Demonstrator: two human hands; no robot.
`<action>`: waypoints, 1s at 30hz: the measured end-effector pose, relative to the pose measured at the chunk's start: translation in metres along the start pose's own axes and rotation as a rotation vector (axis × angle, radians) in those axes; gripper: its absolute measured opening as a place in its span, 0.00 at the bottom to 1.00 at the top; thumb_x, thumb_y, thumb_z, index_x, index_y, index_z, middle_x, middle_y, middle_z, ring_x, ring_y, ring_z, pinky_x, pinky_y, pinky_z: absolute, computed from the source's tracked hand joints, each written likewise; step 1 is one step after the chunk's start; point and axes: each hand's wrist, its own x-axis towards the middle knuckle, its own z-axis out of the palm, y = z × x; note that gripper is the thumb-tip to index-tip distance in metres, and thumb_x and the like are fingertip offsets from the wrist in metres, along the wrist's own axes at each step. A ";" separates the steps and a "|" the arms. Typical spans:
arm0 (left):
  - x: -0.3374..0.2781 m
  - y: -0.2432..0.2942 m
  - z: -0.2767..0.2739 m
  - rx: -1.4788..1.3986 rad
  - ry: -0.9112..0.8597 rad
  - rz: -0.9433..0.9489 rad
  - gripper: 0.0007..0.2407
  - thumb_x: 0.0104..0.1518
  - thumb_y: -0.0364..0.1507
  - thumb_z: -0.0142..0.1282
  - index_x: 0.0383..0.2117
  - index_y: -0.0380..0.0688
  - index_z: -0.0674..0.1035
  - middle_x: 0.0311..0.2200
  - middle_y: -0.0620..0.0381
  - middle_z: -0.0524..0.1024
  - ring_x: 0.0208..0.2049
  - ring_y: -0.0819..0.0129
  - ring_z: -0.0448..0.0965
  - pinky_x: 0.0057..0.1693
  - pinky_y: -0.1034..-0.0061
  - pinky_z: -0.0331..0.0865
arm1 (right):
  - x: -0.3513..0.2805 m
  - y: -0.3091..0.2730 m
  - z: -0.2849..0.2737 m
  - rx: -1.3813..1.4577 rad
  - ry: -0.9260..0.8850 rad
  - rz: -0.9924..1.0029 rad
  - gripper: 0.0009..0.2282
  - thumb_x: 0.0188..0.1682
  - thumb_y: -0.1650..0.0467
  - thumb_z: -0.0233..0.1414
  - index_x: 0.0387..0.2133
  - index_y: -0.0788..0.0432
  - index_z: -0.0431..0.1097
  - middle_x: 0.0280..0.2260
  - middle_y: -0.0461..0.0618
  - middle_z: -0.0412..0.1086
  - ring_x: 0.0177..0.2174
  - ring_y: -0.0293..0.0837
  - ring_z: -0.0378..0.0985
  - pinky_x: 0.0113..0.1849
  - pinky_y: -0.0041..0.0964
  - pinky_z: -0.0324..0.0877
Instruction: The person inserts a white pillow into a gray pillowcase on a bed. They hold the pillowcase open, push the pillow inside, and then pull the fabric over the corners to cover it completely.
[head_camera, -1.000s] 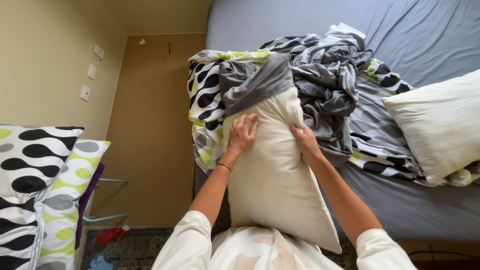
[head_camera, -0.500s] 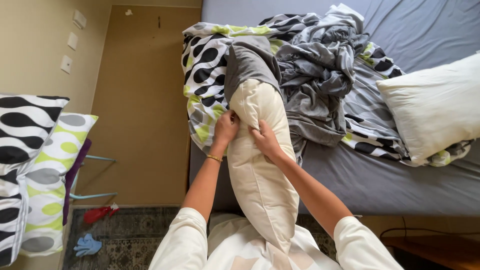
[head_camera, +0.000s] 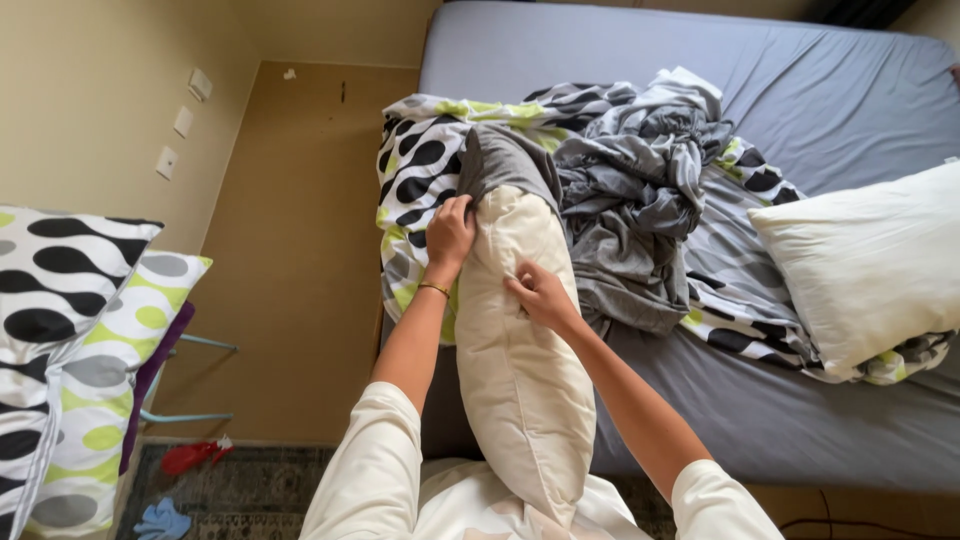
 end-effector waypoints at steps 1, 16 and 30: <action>0.005 -0.006 0.009 0.039 0.027 0.013 0.09 0.60 0.35 0.57 0.46 0.57 0.79 0.38 0.61 0.78 0.39 0.59 0.83 0.46 0.66 0.78 | 0.007 0.001 -0.004 0.023 0.047 -0.062 0.09 0.51 0.61 0.53 0.32 0.53 0.71 0.17 0.54 0.70 0.20 0.49 0.72 0.27 0.49 0.68; 0.026 0.024 -0.022 -0.201 -0.004 0.020 0.05 0.63 0.36 0.56 0.39 0.57 0.82 0.33 0.59 0.81 0.38 0.59 0.83 0.47 0.68 0.77 | 0.171 0.035 -0.049 -0.768 0.618 -0.843 0.04 0.52 0.67 0.54 0.38 0.46 0.75 0.33 0.40 0.73 0.37 0.44 0.77 0.37 0.36 0.68; 0.013 0.017 -0.025 -0.398 -0.312 0.086 0.08 0.59 0.27 0.51 0.36 0.59 0.83 0.27 0.64 0.79 0.38 0.60 0.80 0.50 0.66 0.73 | 0.134 0.045 -0.088 -0.189 0.073 -0.578 0.09 0.49 0.78 0.54 0.37 0.53 0.78 0.30 0.56 0.76 0.36 0.62 0.77 0.41 0.55 0.71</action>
